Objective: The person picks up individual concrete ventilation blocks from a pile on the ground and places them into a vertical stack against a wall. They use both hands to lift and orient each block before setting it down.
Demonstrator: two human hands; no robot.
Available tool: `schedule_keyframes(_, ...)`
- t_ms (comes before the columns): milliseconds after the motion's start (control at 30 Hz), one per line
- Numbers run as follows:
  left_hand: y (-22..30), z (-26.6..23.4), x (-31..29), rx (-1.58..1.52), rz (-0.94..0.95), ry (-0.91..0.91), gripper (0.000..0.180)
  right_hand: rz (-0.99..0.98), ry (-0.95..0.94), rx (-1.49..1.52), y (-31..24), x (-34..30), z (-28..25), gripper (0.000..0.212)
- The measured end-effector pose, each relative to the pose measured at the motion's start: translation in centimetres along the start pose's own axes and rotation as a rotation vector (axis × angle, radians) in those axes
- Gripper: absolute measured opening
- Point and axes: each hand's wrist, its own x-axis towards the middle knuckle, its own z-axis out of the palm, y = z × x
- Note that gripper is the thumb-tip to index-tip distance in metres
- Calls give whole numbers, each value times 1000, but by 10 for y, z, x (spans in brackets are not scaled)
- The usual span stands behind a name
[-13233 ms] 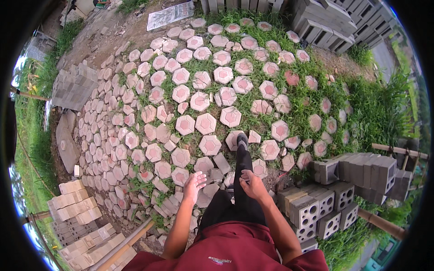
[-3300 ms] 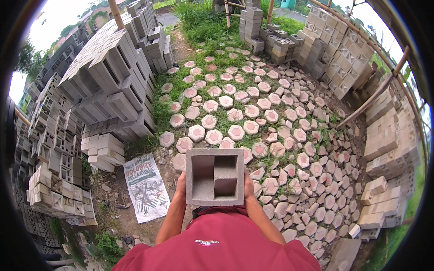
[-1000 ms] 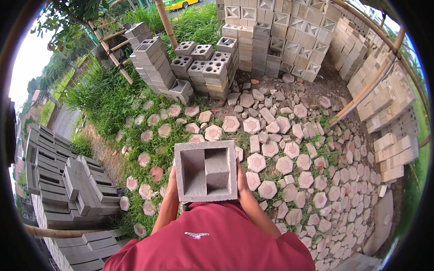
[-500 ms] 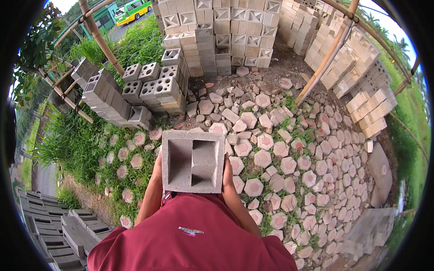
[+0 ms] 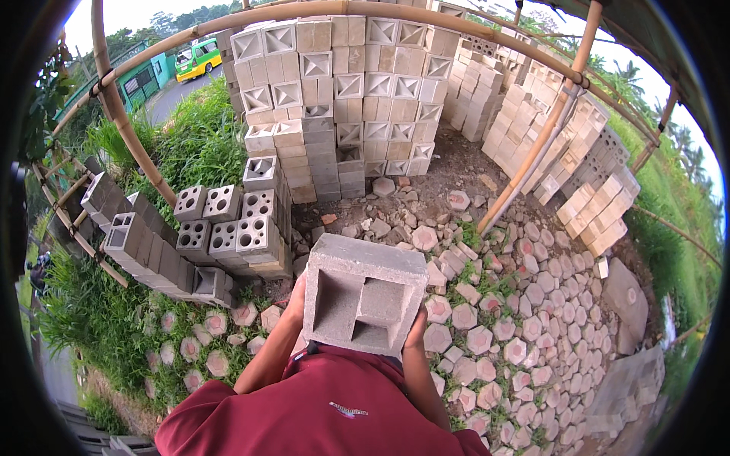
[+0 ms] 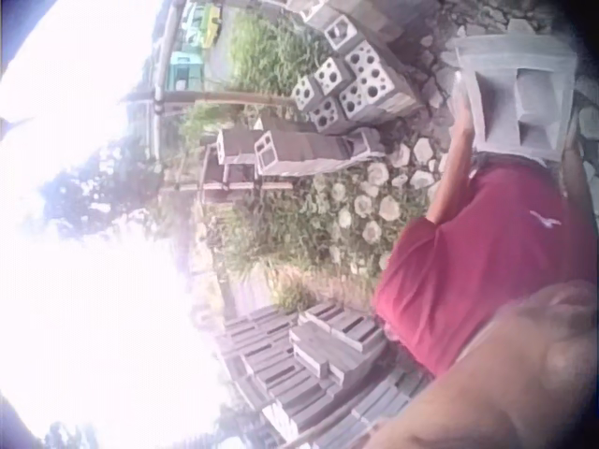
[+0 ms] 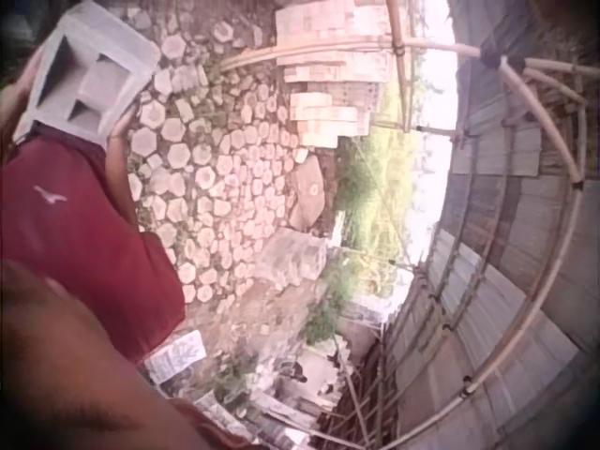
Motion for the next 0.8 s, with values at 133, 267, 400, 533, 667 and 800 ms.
schedule_keyframes(133,15,-22,31,21,-50,12,48,8,-20,-51,31,37,-8,57)
schedule_keyframes(267,4,-63,53,-23,-171,154,51,271,110,-1,62,83,4,50)
schedule_keyframes(400,-20,-79,74,-77,-290,242,53,372,177,-97,84,110,-18,46)
schedule_keyframes(533,-59,-103,78,-268,-453,478,50,549,222,-228,113,140,-22,48)
schedule_keyframes(667,-112,-118,89,-219,-477,602,53,785,232,-387,138,194,-25,54)
schedule_keyframes(800,-172,-136,145,-346,-551,700,61,1043,524,-284,189,269,-59,54)
